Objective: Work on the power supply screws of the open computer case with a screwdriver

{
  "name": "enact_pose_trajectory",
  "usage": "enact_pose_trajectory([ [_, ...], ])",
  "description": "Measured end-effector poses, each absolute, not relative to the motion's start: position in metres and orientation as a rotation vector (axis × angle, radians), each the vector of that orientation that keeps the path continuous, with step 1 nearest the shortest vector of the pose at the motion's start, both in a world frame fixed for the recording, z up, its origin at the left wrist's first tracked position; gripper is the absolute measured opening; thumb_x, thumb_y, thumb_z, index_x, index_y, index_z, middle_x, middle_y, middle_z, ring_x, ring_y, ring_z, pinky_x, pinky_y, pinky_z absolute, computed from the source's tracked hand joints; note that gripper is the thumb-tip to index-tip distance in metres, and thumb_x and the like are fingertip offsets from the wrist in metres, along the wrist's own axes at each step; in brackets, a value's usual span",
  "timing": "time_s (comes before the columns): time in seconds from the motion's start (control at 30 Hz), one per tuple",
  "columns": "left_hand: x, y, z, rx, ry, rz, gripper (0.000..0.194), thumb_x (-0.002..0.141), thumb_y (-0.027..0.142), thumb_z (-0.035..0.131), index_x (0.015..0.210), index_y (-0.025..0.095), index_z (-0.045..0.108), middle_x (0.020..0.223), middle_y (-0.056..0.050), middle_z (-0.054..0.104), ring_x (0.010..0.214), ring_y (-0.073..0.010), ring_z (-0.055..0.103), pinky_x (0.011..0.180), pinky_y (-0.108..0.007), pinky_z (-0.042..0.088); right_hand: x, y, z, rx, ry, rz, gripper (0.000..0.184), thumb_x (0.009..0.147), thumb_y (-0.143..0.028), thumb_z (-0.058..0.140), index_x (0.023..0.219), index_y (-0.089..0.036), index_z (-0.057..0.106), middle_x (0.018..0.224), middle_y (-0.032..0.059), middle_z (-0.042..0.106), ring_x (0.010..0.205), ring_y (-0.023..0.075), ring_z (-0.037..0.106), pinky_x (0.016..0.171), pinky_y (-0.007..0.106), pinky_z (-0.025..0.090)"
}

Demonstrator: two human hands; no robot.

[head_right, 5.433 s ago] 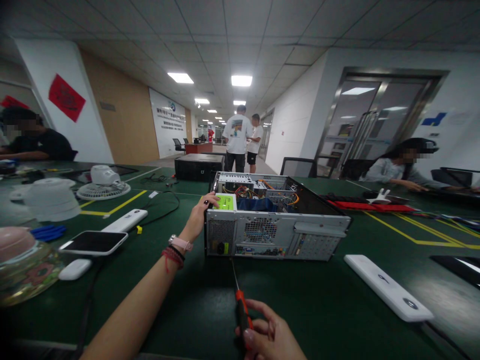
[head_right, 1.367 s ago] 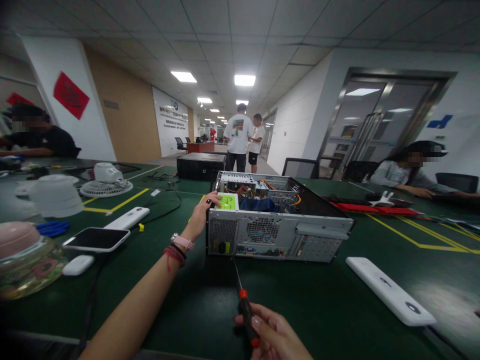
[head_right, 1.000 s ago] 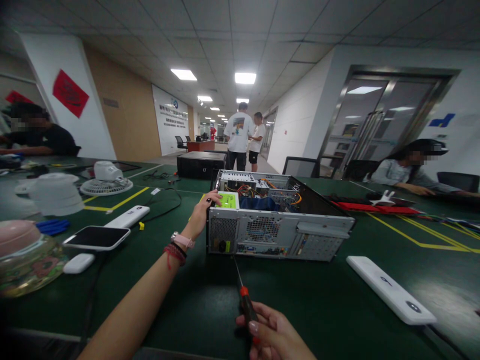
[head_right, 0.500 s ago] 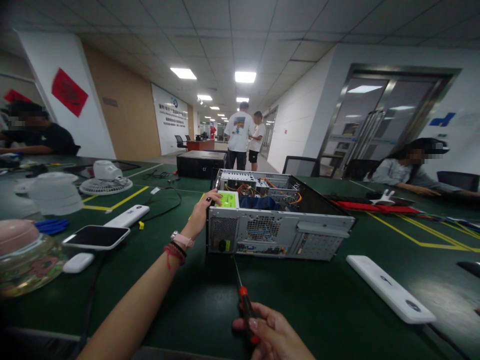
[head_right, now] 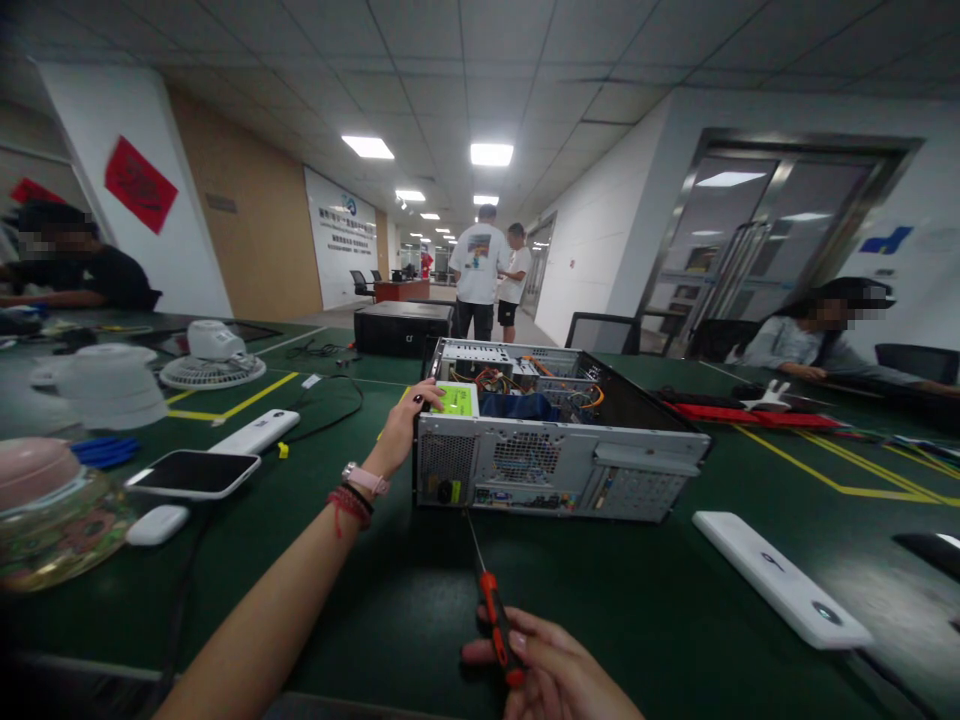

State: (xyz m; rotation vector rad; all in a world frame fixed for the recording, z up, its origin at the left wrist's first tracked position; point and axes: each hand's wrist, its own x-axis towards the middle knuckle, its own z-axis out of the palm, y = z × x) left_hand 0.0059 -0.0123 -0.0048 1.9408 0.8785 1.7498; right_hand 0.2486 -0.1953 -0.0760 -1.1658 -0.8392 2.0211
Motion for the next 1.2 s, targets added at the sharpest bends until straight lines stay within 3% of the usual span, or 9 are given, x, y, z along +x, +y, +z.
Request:
enact_pose_trajectory([
  [0.2, 0.006, -0.013, -0.004, 1.948, 0.905, 1.733, 0.036, 0.093, 0.026, 0.027, 0.078, 0.017, 0.058, 0.109, -0.008, 0.064, 0.127, -0.0207, 0.046, 0.111, -0.035, 0.032, 0.245, -0.197, -0.072, -1.143, -0.833, 1.961, 0.045, 0.069, -0.037, 0.077, 0.105, -0.017, 0.06, 0.102, 0.0093, 0.074, 0.044, 0.0084, 0.062, 0.042, 0.019, 0.046],
  [0.63, 0.006, -0.014, -0.003, 1.952, 0.92, 1.732, 0.038, 0.094, 0.025, 0.026, 0.078, 0.017, 0.06, 0.108, -0.009, 0.065, 0.128, -0.0202, 0.046, 0.112, -0.035, 0.032, 0.237, -0.197, -0.068, -1.188, -0.908, 1.866, 0.051, 0.057, -0.034, 0.086, 0.103, -0.024, 0.064, 0.087, -0.0026, 0.068, 0.044, 0.0013, 0.053, 0.041, 0.012, 0.042],
  [0.87, 0.006, -0.014, -0.002, 1.956, 0.925, 1.727, 0.037, 0.094, 0.025, 0.027, 0.077, 0.017, 0.06, 0.107, -0.008, 0.065, 0.127, -0.0202, 0.047, 0.112, -0.036, 0.031, 0.235, -0.199, -0.069, -1.25, -0.961, 1.769, 0.055, 0.058, -0.045, 0.084, 0.106, -0.025, 0.064, 0.092, -0.0016, 0.065, 0.046, 0.0025, 0.054, 0.039, 0.013, 0.042],
  [1.2, 0.007, -0.014, -0.002, 1.941, 0.921, 1.737, 0.036, 0.092, 0.021, 0.028, 0.076, 0.017, 0.059, 0.107, -0.008, 0.065, 0.127, -0.0215, 0.047, 0.112, -0.038, 0.032, 0.236, -0.199, -0.068, -1.279, -0.959, 1.743, 0.056, 0.065, -0.041, 0.081, 0.114, -0.023, 0.061, 0.087, -0.0004, 0.064, 0.048, 0.004, 0.053, 0.041, 0.016, 0.044],
])
